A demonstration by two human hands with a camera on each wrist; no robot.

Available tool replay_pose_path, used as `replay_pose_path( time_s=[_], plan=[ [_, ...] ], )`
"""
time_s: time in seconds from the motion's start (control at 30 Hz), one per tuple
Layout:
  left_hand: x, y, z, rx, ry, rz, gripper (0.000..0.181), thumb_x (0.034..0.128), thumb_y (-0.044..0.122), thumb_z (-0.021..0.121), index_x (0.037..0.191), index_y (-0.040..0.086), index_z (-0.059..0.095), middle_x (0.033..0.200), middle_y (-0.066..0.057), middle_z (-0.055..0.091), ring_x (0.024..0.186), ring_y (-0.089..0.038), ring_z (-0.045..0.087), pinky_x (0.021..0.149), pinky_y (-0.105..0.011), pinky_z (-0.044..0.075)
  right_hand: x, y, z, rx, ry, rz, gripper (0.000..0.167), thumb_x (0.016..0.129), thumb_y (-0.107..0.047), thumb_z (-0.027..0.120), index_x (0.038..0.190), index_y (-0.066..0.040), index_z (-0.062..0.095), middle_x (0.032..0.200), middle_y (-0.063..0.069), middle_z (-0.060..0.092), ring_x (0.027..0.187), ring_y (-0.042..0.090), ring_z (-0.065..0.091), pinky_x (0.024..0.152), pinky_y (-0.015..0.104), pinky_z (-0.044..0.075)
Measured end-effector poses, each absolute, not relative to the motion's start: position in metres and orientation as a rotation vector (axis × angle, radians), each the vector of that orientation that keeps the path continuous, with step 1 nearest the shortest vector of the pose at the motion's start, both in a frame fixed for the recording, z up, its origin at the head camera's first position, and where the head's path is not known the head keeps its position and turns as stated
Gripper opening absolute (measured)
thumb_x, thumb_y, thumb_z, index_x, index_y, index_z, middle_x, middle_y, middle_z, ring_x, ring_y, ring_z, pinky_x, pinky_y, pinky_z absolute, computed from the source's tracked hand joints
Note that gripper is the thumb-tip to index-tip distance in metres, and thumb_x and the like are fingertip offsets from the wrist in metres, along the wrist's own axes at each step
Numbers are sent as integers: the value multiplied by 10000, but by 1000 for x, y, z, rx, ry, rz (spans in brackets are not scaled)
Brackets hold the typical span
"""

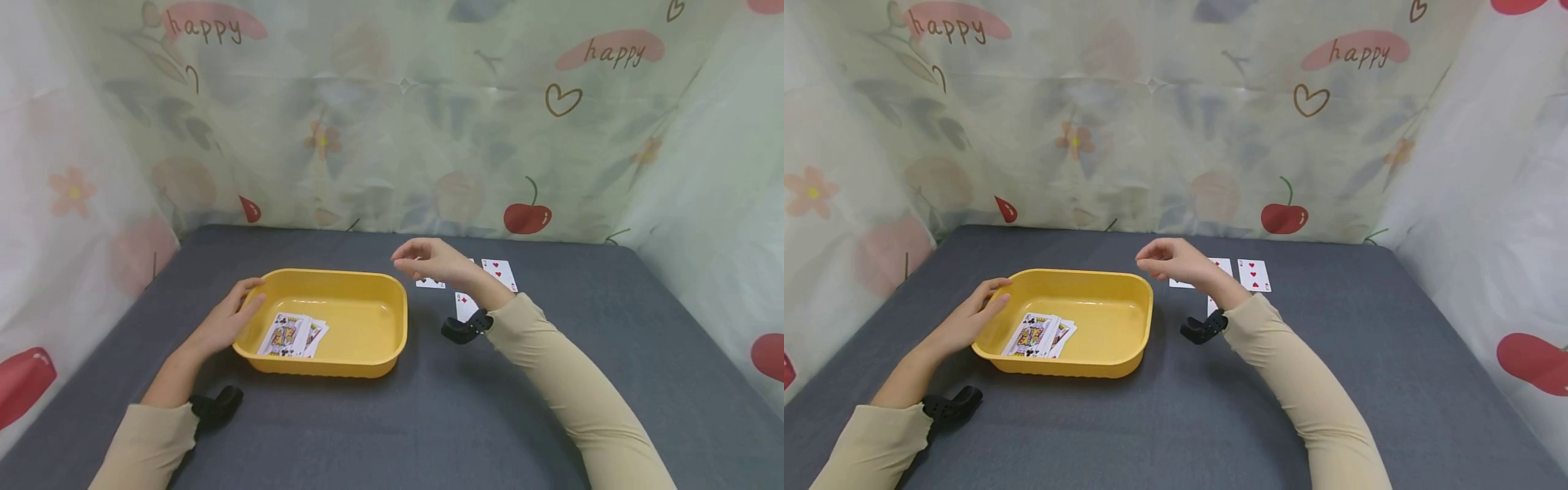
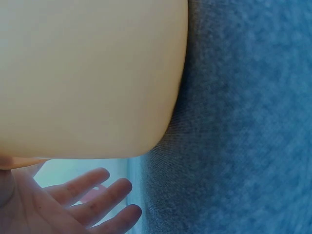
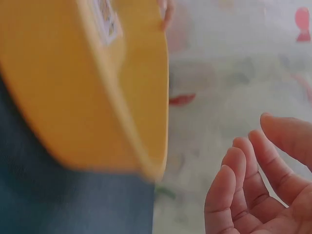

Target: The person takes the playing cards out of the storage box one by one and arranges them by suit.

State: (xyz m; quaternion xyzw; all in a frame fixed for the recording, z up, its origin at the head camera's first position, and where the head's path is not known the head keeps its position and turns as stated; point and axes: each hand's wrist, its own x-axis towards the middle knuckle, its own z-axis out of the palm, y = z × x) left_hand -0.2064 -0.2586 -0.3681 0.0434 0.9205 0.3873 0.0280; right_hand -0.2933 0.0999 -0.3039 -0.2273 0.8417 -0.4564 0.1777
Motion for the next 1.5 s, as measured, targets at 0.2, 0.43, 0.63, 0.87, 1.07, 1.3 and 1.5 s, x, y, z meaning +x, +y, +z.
replay_pose_path(
  time_s=[0.2,0.43,0.63,0.87,1.07,1.3,1.5],
  plan=[
    [-207,-259,-369,131,2842,1187,566,1004,424,323,1429,63,227,1401,-300,329,1246,-437,390,966,-546,358,-286,63,-297,-722,2267,-1293,265,920,-231,589,1134,-75,602,1121,225,589,919,248,552,906,438,465],
    [-207,-259,-369,116,2836,1175,574,1002,439,314,1432,71,219,1418,-303,305,1255,-445,375,971,-557,354,-285,27,-300,-790,2200,-1266,275,913,-179,598,1145,-31,598,1175,232,599,1034,385,551,918,453,463],
    [-207,-257,-369,114,2837,1175,572,1002,437,318,1431,71,223,1415,-301,309,1252,-447,376,972,-565,350,-289,2,-310,-802,2206,-1187,245,906,-189,608,1119,-69,616,1140,183,626,917,198,594,846,328,505],
    [-208,-260,-371,116,2832,1180,594,996,457,319,1435,69,215,1433,-293,292,1263,-440,366,982,-568,344,-291,-21,-323,-794,2203,-1129,254,905,-179,609,1129,-58,619,1083,126,652,956,224,619,810,279,516],
    [-208,-260,-370,123,2836,1181,603,996,460,317,1435,59,214,1424,-298,304,1266,-442,369,980,-563,345,-292,-38,-330,-775,2172,-1080,292,901,-182,616,1159,-45,613,1126,128,652,1060,282,611,834,287,516],
    [-209,-260,-370,118,2829,1181,605,993,466,320,1435,66,212,1436,-290,292,1273,-441,359,993,-574,333,-294,-56,-339,-777,2196,-1011,292,883,-177,639,1142,-40,632,1082,106,659,837,107,601,767,237,519],
    [-208,-260,-369,112,2827,1174,606,992,470,319,1435,71,211,1439,-290,290,1280,-447,352,1000,-582,326,-294,-67,-346,-790,2223,-953,291,862,-162,661,1126,-42,635,1012,63,651,752,71,556,690,191,489]
  ],
)
